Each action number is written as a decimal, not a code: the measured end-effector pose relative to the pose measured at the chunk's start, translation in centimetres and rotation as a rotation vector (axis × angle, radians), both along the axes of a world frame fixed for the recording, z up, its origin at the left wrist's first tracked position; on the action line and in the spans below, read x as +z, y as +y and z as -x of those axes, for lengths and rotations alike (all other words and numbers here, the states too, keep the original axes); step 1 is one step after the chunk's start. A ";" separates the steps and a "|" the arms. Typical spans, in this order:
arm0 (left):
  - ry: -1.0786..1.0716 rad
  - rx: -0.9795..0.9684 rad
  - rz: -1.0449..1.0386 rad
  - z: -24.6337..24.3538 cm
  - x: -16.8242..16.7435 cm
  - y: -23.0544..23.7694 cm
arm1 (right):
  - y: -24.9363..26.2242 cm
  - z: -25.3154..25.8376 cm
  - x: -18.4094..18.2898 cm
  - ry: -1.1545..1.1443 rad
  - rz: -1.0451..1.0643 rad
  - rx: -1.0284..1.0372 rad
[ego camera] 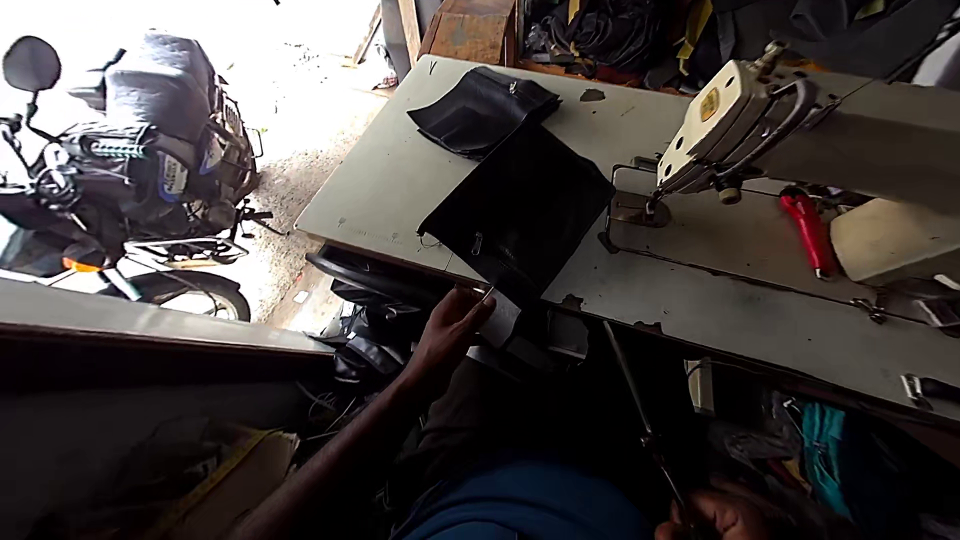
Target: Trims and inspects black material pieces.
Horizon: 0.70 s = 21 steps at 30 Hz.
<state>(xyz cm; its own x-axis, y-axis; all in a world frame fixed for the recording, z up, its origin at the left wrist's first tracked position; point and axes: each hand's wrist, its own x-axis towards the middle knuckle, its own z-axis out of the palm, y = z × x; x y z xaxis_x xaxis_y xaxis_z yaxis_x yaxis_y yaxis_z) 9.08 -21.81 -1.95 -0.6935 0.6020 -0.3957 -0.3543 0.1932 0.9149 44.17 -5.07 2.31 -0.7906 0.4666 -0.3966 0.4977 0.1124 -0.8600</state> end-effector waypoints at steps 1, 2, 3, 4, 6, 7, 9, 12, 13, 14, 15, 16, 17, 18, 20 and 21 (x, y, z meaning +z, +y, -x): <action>-0.029 -0.005 -0.017 -0.2 -0.2 0.1 | 0.4 0.3 -0.3 -0.026 -0.001 0.038; -0.068 -0.002 -0.050 -0.4 -0.3 0.3 | 0.9 0.6 -0.5 -0.052 -0.011 0.076; -0.101 0.004 -0.092 -0.5 -0.3 0.6 | 1.6 1.1 -0.6 -0.079 -0.026 0.115; -0.128 0.011 -0.128 -0.6 -0.3 0.9 | 2.3 1.6 -0.7 -0.104 -0.043 0.154; -0.168 0.002 -0.150 -0.4 -0.2 1.4 | 3.6 2.5 -0.9 -0.151 -0.071 0.220; -0.179 -0.006 -0.145 -0.3 -0.2 1.6 | 4.4 3.1 -0.9 -0.180 -0.079 0.253; -0.185 -0.024 -0.135 0.0 -0.3 1.8 | 5.8 4.1 -0.8 -0.214 -0.064 0.325; -0.205 -0.033 -0.140 0.3 -0.4 1.8 | 7.5 5.7 -0.7 -0.197 0.030 0.414; -0.217 -0.032 -0.139 0.3 -0.4 1.8 | 7.8 6.1 -0.9 -0.180 0.072 0.437; -0.227 -0.033 -0.138 0.4 -0.4 1.8 | 8.1 6.5 -1.1 -0.168 0.111 0.461; -0.233 -0.036 -0.136 0.4 -0.4 1.8 | 8.4 6.8 -1.3 -0.162 0.140 0.485; -0.234 -0.043 -0.140 0.4 -0.4 1.8 | 8.6 7.1 -1.5 -0.164 0.162 0.508; -0.233 -0.047 -0.144 0.4 -0.4 1.8 | 8.8 7.4 -1.6 -0.167 0.182 0.527; -0.228 -0.051 -0.147 0.5 -0.4 1.8 | 8.9 7.8 -1.6 -0.170 0.198 0.546; -0.211 -0.058 -0.144 0.6 -0.3 1.7 | 9.1 8.5 -1.7 -0.172 0.214 0.574; -0.203 -0.063 -0.139 0.7 -0.3 1.7 | 9.2 8.9 -1.7 -0.168 0.216 0.586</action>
<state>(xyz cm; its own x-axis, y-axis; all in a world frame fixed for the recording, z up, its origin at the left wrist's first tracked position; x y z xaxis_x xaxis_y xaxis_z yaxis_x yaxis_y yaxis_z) 8.41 -20.15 -2.25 -0.5678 0.7001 -0.4330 -0.5244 0.0978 0.8458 35.31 4.14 0.59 -0.8092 -0.1279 -0.5734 0.5358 0.2395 -0.8097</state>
